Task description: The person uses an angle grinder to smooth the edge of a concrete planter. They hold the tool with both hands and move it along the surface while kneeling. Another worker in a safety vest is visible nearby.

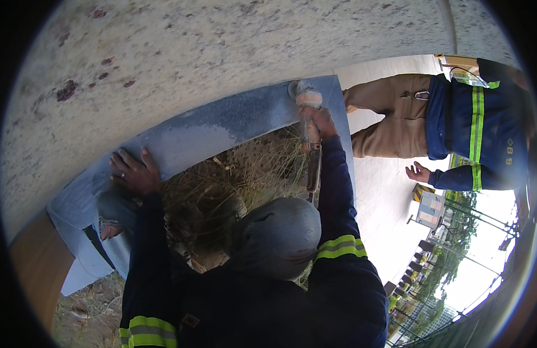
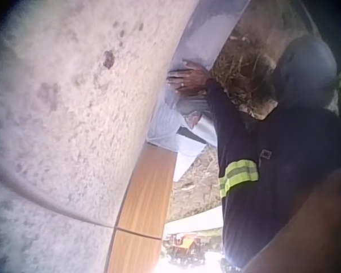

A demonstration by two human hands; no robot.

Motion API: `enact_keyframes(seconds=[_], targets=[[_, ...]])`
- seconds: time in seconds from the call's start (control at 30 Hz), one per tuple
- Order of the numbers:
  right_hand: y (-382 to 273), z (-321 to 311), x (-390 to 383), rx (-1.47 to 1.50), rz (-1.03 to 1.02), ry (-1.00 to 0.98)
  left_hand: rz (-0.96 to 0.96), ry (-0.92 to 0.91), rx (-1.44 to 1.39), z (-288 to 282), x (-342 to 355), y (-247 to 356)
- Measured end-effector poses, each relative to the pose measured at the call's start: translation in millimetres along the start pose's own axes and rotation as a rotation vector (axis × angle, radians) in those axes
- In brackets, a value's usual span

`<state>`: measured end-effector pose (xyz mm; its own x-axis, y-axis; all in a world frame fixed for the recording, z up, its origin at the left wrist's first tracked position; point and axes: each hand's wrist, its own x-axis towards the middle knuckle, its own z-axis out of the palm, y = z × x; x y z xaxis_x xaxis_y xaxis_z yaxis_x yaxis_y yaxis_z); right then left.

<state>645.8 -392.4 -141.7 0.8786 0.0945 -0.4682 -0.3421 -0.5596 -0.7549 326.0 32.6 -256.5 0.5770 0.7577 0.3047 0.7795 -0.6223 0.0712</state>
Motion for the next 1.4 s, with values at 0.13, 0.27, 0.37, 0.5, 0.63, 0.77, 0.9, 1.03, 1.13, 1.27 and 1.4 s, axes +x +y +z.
enact_keyframes(seconds=[0.13,0.27,0.37,0.5,0.63,0.77,0.9,1.03,1.13,1.27,1.4], targets=[[-2,-3,2,-0.084,0.062,0.101,-0.005,-0.002,0.012,-4,2,2],[2,11,-12,0.006,0.045,0.002,0.000,-0.001,0.022,-4,2,-1],[-5,31,-25,0.033,-0.003,-0.068,-0.007,-0.006,-0.009,-6,3,2],[-9,47,-32,-0.038,-0.011,-0.077,-0.013,-0.014,-0.009,-6,3,1],[-14,43,-31,-0.083,-0.018,-0.066,-0.002,-0.013,0.025,-6,3,0],[-15,35,-28,-0.023,0.011,-0.029,0.003,-0.020,0.033,-12,5,3],[-10,39,-28,-0.028,0.001,-0.041,0.006,-0.008,0.037,-10,4,4],[-7,53,-31,0.000,-0.028,-0.091,0.001,0.010,0.021,-11,5,2],[-10,53,-33,-0.034,-0.044,-0.056,0.000,0.004,0.026,-9,4,2],[-18,38,-30,-0.021,0.064,-0.028,-0.005,-0.006,0.027,-10,5,2],[-21,37,-37,-0.069,0.040,0.021,-0.008,-0.012,0.027,-11,4,3]])
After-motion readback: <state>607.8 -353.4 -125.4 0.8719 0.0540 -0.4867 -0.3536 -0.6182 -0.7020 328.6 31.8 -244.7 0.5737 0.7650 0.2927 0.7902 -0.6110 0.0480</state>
